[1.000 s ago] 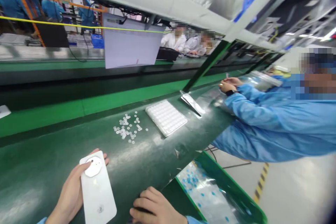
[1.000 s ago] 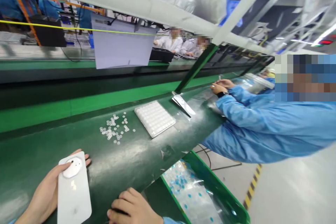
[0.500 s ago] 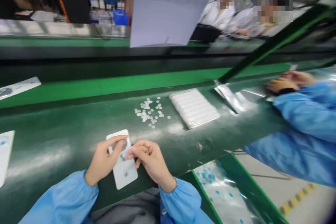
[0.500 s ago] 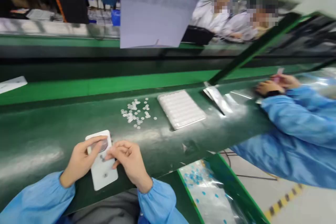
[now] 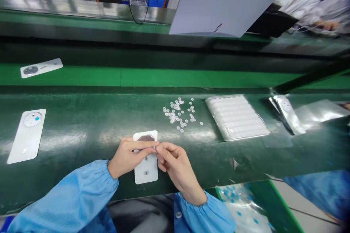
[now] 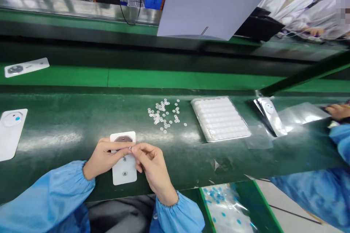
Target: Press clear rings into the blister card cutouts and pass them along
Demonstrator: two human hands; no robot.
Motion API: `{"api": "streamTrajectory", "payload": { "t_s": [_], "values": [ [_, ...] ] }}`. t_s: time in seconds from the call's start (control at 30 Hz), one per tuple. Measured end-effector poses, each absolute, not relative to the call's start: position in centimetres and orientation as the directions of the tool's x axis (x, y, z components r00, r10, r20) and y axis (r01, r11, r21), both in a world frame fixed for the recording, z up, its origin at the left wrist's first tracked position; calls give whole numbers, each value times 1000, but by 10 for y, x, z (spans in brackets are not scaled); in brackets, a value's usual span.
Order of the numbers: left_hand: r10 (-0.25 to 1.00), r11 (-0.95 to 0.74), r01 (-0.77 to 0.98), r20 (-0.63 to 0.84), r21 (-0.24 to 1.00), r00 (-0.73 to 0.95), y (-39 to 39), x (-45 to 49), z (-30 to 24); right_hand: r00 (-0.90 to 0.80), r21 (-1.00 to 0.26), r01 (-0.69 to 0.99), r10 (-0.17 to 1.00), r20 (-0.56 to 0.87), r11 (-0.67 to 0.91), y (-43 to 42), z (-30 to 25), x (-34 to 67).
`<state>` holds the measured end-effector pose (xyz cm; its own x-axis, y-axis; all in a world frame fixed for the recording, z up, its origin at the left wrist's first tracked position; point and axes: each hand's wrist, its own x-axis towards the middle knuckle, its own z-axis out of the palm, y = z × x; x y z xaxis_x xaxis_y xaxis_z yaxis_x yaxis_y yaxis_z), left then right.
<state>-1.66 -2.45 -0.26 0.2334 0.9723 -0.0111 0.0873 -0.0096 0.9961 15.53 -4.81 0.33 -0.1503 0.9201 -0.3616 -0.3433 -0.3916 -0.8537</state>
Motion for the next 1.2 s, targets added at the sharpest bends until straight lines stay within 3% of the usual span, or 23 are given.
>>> {"api": "streamTrajectory", "payload": {
  "t_s": [0.2,0.4,0.9,1.0,1.2],
  "values": [
    [957,19,74,-40,997,287,-25,-16,-1,-186,-970,-29,955,-230,-240,-41,14,175],
    [967,56,86,-75,995,245,-25,-15,3,-53,-969,229,993,-108,-93,-43,22,175],
    [951,-10,108,-24,994,308,-28,-14,-1,-70,-955,265,985,-158,-134,-40,17,167],
    [946,59,45,-70,997,316,-30,-15,0,-62,-950,276,983,-171,-148,-40,18,166],
    [922,263,-252,-166,931,349,-32,-15,6,-104,-936,295,967,-231,-192,-34,23,170]
  ]
}}
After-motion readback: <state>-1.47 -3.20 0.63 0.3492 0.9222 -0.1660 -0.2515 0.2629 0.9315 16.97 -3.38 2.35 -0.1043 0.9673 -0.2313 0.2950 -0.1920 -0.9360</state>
